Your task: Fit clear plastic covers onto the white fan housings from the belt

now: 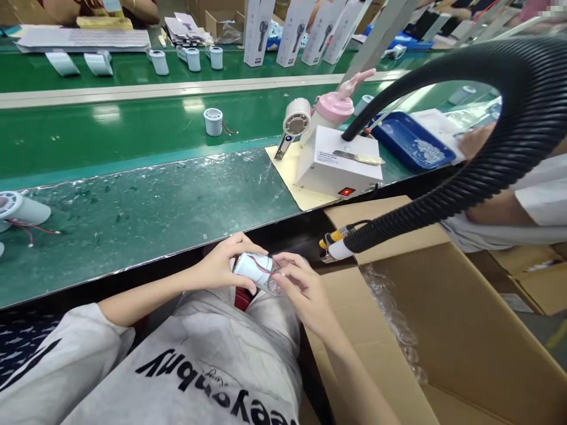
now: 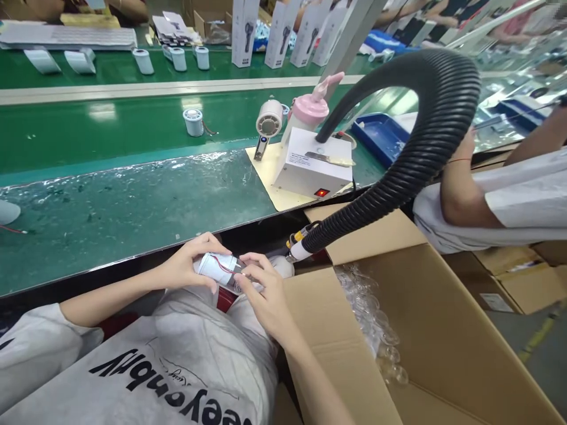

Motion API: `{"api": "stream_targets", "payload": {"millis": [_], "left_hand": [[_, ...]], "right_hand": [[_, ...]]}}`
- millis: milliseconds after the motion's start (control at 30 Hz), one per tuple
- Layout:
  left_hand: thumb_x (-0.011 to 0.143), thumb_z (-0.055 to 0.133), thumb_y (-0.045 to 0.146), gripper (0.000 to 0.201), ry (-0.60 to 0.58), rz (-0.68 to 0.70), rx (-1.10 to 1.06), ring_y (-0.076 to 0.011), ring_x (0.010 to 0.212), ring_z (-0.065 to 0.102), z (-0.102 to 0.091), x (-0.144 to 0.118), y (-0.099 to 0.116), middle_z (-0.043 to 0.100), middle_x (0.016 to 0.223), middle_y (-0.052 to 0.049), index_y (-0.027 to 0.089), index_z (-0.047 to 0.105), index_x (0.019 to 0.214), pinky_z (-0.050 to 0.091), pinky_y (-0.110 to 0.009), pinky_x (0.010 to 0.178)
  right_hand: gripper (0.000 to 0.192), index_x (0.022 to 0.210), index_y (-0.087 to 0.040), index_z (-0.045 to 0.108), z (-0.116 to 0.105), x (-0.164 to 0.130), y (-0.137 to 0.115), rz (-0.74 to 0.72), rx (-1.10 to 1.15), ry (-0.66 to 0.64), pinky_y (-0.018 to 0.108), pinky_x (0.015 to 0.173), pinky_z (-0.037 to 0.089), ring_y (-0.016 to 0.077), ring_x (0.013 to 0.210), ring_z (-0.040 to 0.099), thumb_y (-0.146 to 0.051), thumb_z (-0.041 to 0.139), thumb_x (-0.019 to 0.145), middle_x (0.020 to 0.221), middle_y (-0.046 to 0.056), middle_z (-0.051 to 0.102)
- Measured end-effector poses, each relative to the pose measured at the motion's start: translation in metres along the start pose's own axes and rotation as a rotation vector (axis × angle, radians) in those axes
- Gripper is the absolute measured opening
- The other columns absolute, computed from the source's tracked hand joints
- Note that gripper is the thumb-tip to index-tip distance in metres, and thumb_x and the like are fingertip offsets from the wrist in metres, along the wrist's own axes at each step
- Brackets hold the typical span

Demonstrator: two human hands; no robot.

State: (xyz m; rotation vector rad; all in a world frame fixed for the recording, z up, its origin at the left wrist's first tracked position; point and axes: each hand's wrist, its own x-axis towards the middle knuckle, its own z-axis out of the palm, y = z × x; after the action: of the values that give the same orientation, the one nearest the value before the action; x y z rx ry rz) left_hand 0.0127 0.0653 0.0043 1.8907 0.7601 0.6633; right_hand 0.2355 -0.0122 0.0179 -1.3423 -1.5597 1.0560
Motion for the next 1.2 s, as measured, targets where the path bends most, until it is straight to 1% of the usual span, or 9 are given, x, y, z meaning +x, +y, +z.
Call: {"api": "stream_targets", "payload": {"millis": [133,233,333,400,467,567,700,900,1200], "left_hand": [[0.069,0.09,0.05,0.065,-0.141,0.083,-0.048,-0.0299,0.12,0.063,0.001,0.0,-0.005,0.066,0.128,-0.014,0.024,0.072,0.125,0.05,-0.045,0.105],[0.071,0.089,0.042,0.068,-0.21,-0.002,-0.152,-0.0279,0.115,0.066,0.001,-0.003,-0.001,0.07,0.127,-0.013,0.023,0.067,0.133,0.055,-0.04,0.097],[0.068,0.091,0.039,0.076,-0.148,-0.202,-0.326,-0.0245,0.104,0.069,0.003,-0.008,0.005,0.071,0.124,-0.013,0.02,0.063,0.136,0.058,-0.034,0.085],[0.068,0.09,0.038,0.08,-0.127,-0.307,-0.455,-0.0211,0.096,0.07,0.004,-0.011,0.007,0.071,0.121,-0.012,0.019,0.06,0.139,0.059,-0.032,0.081],[0.068,0.09,0.039,0.082,-0.142,-0.346,-0.519,-0.0184,0.089,0.07,0.004,-0.013,0.009,0.071,0.118,-0.011,0.019,0.058,0.141,0.058,-0.03,0.077],[0.066,0.092,0.043,0.084,-0.158,-0.297,-0.451,-0.0198,0.091,0.069,0.003,-0.014,0.01,0.07,0.122,-0.012,0.021,0.06,0.14,0.057,-0.031,0.077],[0.066,0.092,0.046,0.083,-0.156,-0.145,-0.291,-0.0282,0.114,0.067,-0.001,-0.013,0.012,0.068,0.135,-0.013,0.024,0.062,0.14,0.055,-0.039,0.096],[0.073,0.088,0.045,0.077,-0.188,0.04,-0.209,-0.0306,0.127,0.063,-0.004,-0.014,0.013,0.066,0.14,-0.013,0.027,0.06,0.143,0.049,-0.045,0.109],[0.077,0.087,0.035,0.073,-0.208,0.122,-0.185,-0.0315,0.134,0.059,-0.004,-0.013,0.014,0.063,0.146,-0.013,0.028,0.06,0.144,0.046,-0.05,0.115]], "right_hand": [[0.029,0.066,-0.021,0.07,-0.003,0.0,0.003,0.013,0.132,0.087,0.035,0.082,0.058,0.023,0.093,0.071,-0.033,0.067,0.093,0.1,0.008,0.074],[0.031,0.066,-0.022,0.073,-0.006,0.0,0.006,-0.007,0.235,0.073,0.037,0.086,0.06,0.0245,0.098,0.074,-0.035,0.07,0.093,0.102,0.008,0.077],[0.011,0.096,-0.027,0.081,-0.007,-0.004,0.008,-0.126,0.174,0.01,0.044,0.098,0.06,0.0289,0.116,0.071,-0.034,0.08,0.087,0.124,0.009,0.075],[0.035,0.117,-0.03,0.077,-0.006,-0.007,0.01,-0.226,0.028,-0.027,0.045,0.107,0.056,0.0296,0.126,0.066,-0.026,0.085,0.083,0.136,0.009,0.07],[0.044,0.125,-0.03,0.072,-0.006,-0.011,0.011,-0.291,-0.074,-0.038,0.045,0.111,0.053,0.0288,0.129,0.065,-0.021,0.084,0.084,0.138,0.009,0.069],[0.041,0.125,-0.03,0.071,-0.006,-0.014,0.011,-0.274,-0.051,-0.052,0.043,0.106,0.058,0.0283,0.127,0.067,-0.025,0.083,0.086,0.137,0.009,0.07],[0.039,0.122,-0.027,0.071,-0.008,-0.016,0.009,-0.128,0.124,-0.09,0.038,0.093,0.065,0.0279,0.122,0.069,-0.035,0.083,0.086,0.132,0.01,0.071],[0.045,0.119,-0.027,0.069,-0.009,-0.017,0.004,0.06,0.303,-0.123,0.04,0.092,0.065,0.0269,0.113,0.072,-0.044,0.086,0.082,0.126,0.009,0.072],[0.051,0.117,-0.026,0.064,-0.005,-0.017,0.005,0.2,0.462,-0.158,0.033,0.079,0.062,0.0237,0.101,0.07,-0.054,0.084,0.08,0.118,0.009,0.07]]}}
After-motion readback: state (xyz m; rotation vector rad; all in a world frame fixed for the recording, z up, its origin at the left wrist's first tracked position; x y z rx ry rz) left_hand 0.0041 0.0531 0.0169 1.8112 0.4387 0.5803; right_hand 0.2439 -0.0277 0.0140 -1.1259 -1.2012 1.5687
